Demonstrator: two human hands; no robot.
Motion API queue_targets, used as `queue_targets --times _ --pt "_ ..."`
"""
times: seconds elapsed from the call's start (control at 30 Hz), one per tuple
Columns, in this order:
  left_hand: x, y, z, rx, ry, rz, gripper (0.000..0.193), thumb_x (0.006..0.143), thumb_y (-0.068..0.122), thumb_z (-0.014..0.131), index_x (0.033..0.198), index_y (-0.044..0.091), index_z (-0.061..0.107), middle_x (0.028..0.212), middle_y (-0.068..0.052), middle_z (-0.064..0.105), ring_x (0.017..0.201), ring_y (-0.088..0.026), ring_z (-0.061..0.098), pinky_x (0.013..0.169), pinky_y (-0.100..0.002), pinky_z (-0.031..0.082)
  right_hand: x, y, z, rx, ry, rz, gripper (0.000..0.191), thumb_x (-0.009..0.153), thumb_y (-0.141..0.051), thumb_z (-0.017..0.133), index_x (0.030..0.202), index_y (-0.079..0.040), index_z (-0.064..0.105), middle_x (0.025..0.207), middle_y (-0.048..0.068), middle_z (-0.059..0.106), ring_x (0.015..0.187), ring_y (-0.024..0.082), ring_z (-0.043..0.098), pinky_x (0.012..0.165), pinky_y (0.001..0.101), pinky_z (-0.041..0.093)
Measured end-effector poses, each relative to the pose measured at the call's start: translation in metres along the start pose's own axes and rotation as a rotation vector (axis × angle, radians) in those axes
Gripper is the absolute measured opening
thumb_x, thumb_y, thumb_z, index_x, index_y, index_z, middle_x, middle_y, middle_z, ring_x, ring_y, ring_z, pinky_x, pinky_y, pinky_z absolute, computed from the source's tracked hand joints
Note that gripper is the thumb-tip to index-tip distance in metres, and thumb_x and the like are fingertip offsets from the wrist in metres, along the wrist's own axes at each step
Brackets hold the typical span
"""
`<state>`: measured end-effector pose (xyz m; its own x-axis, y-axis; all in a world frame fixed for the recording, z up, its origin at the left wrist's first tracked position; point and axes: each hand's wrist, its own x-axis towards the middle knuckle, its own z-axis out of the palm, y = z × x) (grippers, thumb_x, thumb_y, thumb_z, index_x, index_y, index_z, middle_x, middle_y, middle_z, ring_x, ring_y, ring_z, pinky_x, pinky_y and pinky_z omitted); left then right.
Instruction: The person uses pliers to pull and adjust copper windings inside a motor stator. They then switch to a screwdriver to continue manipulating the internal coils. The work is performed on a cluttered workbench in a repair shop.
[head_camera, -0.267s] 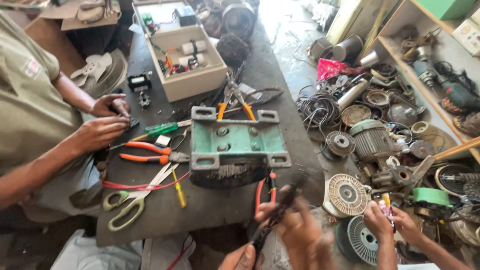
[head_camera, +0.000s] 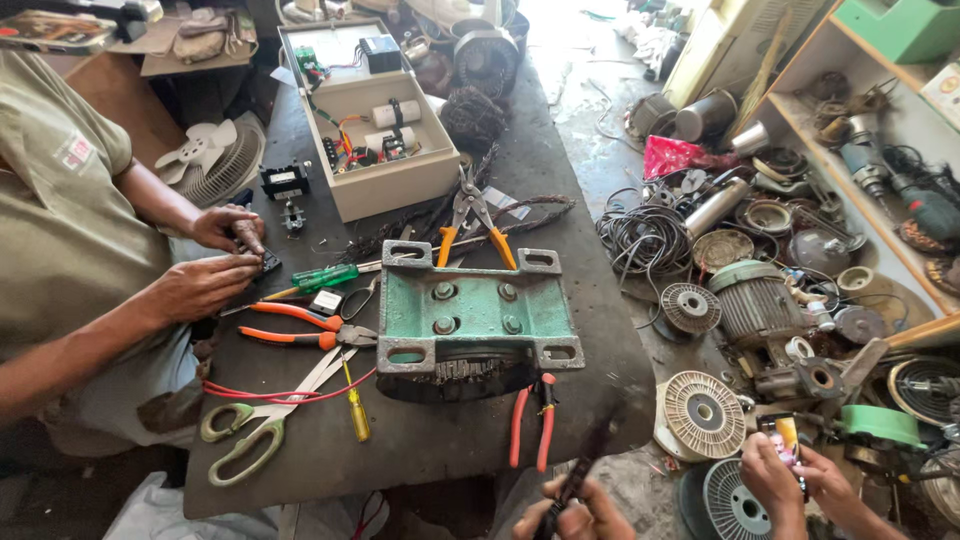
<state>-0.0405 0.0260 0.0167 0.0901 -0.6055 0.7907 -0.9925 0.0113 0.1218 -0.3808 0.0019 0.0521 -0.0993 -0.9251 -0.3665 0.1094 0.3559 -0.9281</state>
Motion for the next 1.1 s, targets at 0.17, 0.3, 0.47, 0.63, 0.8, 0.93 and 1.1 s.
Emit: queue_targets --times 0.17,0.3,0.47,0.63,0.8,0.93,1.1 --pt "-0.073 -0.030 0.013 0.083 -0.233 -0.004 0.019 0.100 0.018 0.057 0.105 0.001 0.061 0.078 -0.010 0.059 0.073 -0.024 0.060 0.075 -0.037 0.048 0.002 0.006 -0.020 0.017 0.001 0.004 0.064 0.088 -0.020 0.062 0.149 -0.004 0.051 0.118 0.017 0.068 0.104 0.028 0.065 0.084 0.0436 0.051" --pt "-0.096 -0.084 0.008 0.263 -0.449 0.097 0.026 0.103 0.023 0.051 0.097 -0.001 0.059 0.071 -0.012 0.055 0.067 -0.025 0.059 0.070 -0.036 0.050 0.003 0.011 -0.024 -0.046 -0.045 -0.038 0.062 0.089 -0.021 0.062 0.146 0.000 0.052 0.121 0.018 0.069 0.107 0.027 0.065 0.088 0.0417 0.051" --pt "-0.043 0.036 0.027 1.493 -0.585 0.998 0.040 0.106 0.029 0.044 0.087 -0.003 0.057 0.062 -0.013 0.049 0.059 -0.026 0.058 0.063 -0.034 0.053 0.004 -0.002 -0.014 -0.131 -0.111 -0.091 0.059 0.090 -0.022 0.062 0.142 0.006 0.052 0.124 0.019 0.070 0.111 0.025 0.066 0.093 0.0394 0.050" --pt "-0.025 0.041 0.030 1.496 -0.747 1.316 0.041 0.106 0.030 0.048 0.098 -0.008 0.062 0.070 -0.012 0.062 0.066 -0.022 0.065 0.078 -0.036 0.053 0.005 0.003 -0.016 -0.032 0.005 0.017 0.069 0.083 -0.018 0.061 0.148 0.005 0.048 0.135 0.019 0.066 0.123 0.029 0.063 0.104 0.0417 0.046" --pt "-0.023 0.048 0.042 1.627 -0.859 1.100 0.037 0.102 0.025 0.056 0.111 -0.010 0.063 0.081 -0.012 0.064 0.075 -0.021 0.065 0.079 -0.037 0.054 0.014 0.018 -0.031 0.075 0.022 0.083 0.073 0.081 -0.007 0.065 0.150 0.004 0.045 0.138 0.022 0.062 0.126 0.033 0.061 0.106 0.0487 0.045" --pt "-0.021 0.036 0.053 1.561 -0.790 1.048 0.038 0.102 0.027 0.055 0.117 -0.008 0.061 0.093 -0.014 0.062 0.086 -0.023 0.062 0.086 -0.038 0.051 0.017 0.021 -0.038 0.232 0.032 0.109 0.075 0.079 -0.002 0.065 0.150 0.002 0.043 0.140 0.024 0.061 0.126 0.037 0.061 0.107 0.0527 0.044" --pt "-0.031 -0.013 0.053 1.358 -0.767 0.847 0.041 0.103 0.029 0.055 0.124 -0.006 0.059 0.107 -0.016 0.059 0.100 -0.025 0.059 0.094 -0.040 0.047 0.009 0.026 -0.039 0.303 0.013 0.083 0.073 0.080 -0.007 0.063 0.150 0.004 0.044 0.138 0.026 0.062 0.124 0.038 0.062 0.105 0.0527 0.046"
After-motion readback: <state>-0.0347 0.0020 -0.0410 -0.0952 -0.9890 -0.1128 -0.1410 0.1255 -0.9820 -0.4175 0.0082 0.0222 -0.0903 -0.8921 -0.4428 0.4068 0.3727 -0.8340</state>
